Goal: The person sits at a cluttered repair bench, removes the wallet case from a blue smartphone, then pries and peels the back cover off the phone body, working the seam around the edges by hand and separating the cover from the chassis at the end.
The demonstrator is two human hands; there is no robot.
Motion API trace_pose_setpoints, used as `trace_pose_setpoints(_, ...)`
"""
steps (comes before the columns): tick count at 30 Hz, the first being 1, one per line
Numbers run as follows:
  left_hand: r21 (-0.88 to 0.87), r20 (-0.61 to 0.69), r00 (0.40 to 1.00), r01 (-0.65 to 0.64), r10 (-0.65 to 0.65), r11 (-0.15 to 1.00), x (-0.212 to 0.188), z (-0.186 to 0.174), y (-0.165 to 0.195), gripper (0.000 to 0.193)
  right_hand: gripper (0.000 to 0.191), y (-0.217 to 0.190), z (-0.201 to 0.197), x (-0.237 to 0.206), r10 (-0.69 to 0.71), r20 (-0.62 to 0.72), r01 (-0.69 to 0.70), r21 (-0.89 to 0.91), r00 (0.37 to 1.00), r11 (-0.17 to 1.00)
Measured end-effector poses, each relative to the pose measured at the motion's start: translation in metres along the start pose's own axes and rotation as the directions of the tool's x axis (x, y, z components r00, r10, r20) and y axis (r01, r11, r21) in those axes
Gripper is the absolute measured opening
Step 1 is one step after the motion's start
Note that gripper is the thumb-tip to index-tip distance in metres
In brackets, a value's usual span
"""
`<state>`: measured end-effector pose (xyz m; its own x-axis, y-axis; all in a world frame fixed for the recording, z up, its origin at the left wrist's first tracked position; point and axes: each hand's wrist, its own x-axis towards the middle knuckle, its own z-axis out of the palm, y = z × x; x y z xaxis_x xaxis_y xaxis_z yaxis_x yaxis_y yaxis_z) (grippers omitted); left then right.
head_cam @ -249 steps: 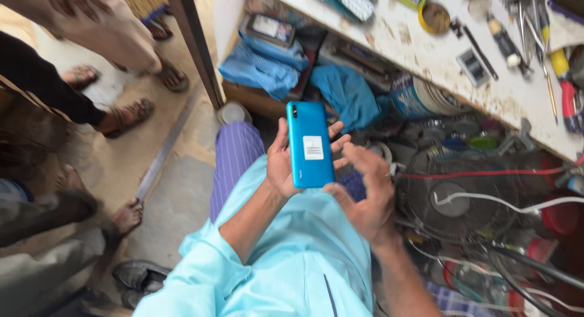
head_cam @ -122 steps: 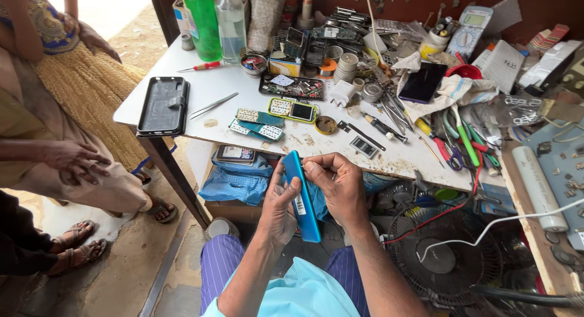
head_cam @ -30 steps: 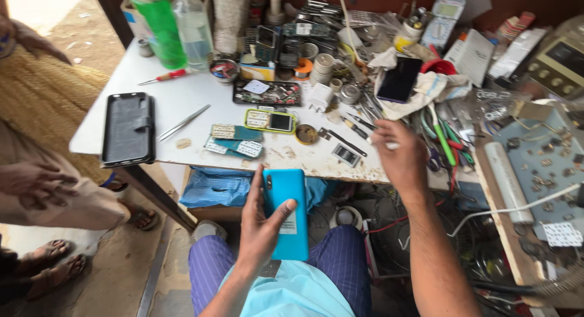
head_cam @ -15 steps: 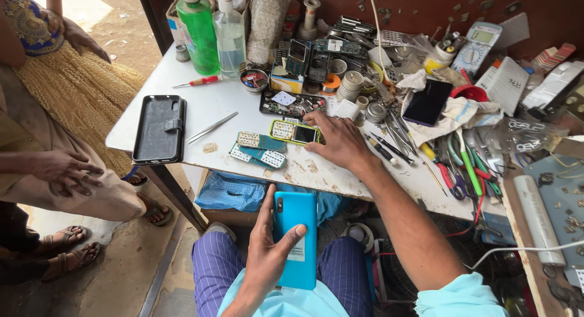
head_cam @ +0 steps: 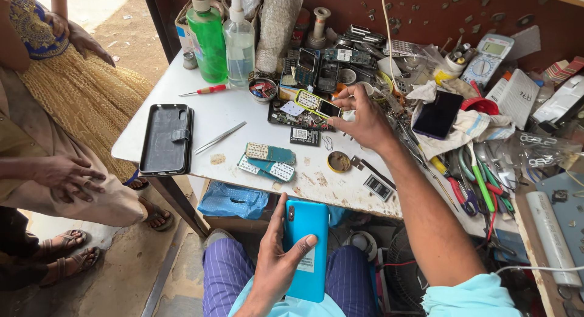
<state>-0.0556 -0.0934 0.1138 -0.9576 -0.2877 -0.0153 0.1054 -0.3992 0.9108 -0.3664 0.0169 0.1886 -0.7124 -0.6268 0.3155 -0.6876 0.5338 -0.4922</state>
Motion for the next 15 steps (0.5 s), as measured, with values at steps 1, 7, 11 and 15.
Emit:
trace_pose_setpoints(1,-0.009,0.001,1.000,0.008,-0.008,1.000,0.002,0.000,0.000,0.098,0.057,0.002,0.002,0.005,-0.007,0.019,0.007,-0.014,1.000,1.000)
trace_pose_setpoints(7,-0.008,0.026,1.000,-0.001,0.001,1.000,0.009,0.004,-0.003,0.097,0.056,0.003,0.033,0.023,-0.083,0.077,0.084,-0.017,0.994,0.996)
trace_pose_setpoints(11,-0.042,0.063,0.998,-0.023,0.026,0.999,0.006,0.005,-0.005,0.096,0.055,-0.007,0.042,0.030,-0.149,0.071,0.152,-0.029,0.986,0.988)
trace_pose_setpoints(15,-0.083,0.077,0.997,-0.012,0.018,0.996,0.004,0.003,-0.003,0.098,0.059,-0.036,0.035,0.019,-0.203,0.082,0.213,-0.134,0.976,0.968)
